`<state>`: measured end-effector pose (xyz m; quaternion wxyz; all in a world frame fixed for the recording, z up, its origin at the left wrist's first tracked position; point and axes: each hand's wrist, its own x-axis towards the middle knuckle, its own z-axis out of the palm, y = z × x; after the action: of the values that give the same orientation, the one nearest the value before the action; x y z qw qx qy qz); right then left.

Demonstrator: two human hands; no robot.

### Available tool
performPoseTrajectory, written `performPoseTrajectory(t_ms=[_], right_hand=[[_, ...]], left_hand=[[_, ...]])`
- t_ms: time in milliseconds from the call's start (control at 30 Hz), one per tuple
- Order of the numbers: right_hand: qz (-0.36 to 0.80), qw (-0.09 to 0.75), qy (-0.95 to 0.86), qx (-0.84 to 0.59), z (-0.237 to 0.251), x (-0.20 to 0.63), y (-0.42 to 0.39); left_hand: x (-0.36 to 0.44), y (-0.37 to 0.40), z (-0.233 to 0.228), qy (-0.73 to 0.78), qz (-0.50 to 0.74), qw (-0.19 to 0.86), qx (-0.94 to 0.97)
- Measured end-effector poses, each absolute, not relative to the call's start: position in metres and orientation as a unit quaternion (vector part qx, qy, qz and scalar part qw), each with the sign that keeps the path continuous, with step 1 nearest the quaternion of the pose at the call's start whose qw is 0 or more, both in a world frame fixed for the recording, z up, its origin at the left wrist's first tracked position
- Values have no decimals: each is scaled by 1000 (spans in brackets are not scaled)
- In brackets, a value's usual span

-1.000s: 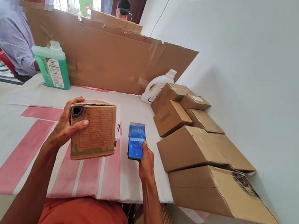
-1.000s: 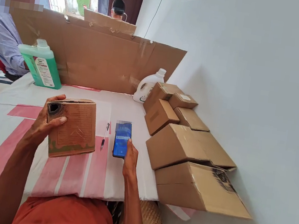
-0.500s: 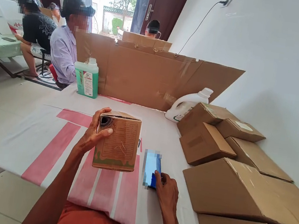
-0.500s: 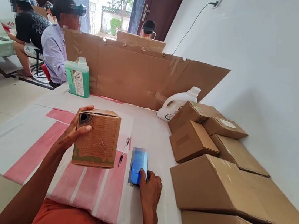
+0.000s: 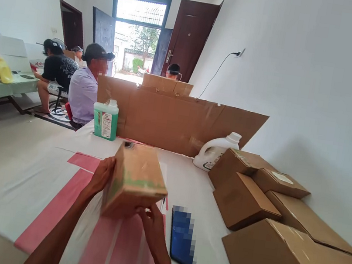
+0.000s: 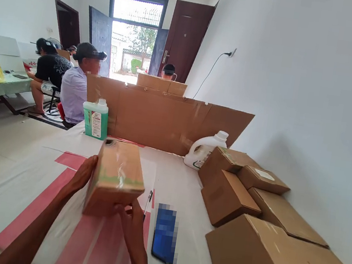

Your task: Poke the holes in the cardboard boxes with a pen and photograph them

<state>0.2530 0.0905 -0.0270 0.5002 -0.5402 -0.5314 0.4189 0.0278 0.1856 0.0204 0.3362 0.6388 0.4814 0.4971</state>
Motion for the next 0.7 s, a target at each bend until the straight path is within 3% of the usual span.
performPoseTrajectory(t_ms=[233,433,600,700], right_hand=[[456,513,-437,-581,17,261,84],[629,480,-398,-464,17,244,92],[566,524,-406,-490,-12,247,123],[496,507,-423,-564,-30,250,144]], left_hand=[[-34,95,43,586,389,398,589],[-62,78,32,531,437,481,544],[-41,111,6,552,459,374,587],[-14,128,-18,527,463,381,602]])
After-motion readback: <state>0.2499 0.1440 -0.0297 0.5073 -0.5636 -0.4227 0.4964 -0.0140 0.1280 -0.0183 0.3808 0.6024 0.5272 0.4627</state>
